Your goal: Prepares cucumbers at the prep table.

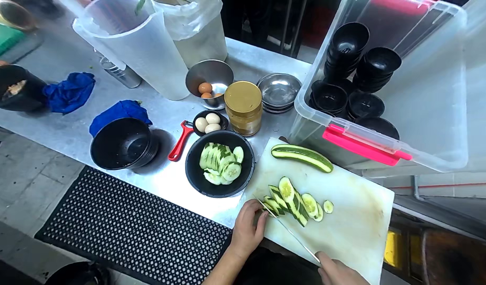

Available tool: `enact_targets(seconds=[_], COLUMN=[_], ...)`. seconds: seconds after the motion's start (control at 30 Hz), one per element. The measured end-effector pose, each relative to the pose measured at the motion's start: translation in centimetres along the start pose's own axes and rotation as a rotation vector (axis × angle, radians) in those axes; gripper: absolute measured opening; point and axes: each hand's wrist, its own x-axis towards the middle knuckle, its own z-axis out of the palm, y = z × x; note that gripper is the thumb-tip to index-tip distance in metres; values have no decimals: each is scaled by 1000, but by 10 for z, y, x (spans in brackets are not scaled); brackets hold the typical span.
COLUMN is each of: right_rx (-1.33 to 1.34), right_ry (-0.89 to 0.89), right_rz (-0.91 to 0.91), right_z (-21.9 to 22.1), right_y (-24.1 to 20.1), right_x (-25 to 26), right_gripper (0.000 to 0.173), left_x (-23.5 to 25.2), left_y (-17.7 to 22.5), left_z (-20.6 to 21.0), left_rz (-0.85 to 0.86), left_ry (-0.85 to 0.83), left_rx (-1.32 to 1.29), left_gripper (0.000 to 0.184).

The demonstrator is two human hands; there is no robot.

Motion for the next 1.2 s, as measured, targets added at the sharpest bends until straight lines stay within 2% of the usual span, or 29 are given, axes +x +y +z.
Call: enact_targets(seconds=[0.7, 1.0, 1.2], right_rx=[-35, -44, 55], right_ry=[19, -118, -76], right_rz=[20, 59, -145], right_z=[3, 2, 16], right_y=[-5, -4, 26], right_x=[20, 40, 45], right_gripper=[29, 30, 32], left_x=[0, -5, -13], left_y=[-2, -4, 1], left_z=[4, 3, -2], left_rz=[-14, 37, 63], left_ry=[11, -15, -43], left_rx=[9, 42, 49], left_gripper=[21, 21, 22])
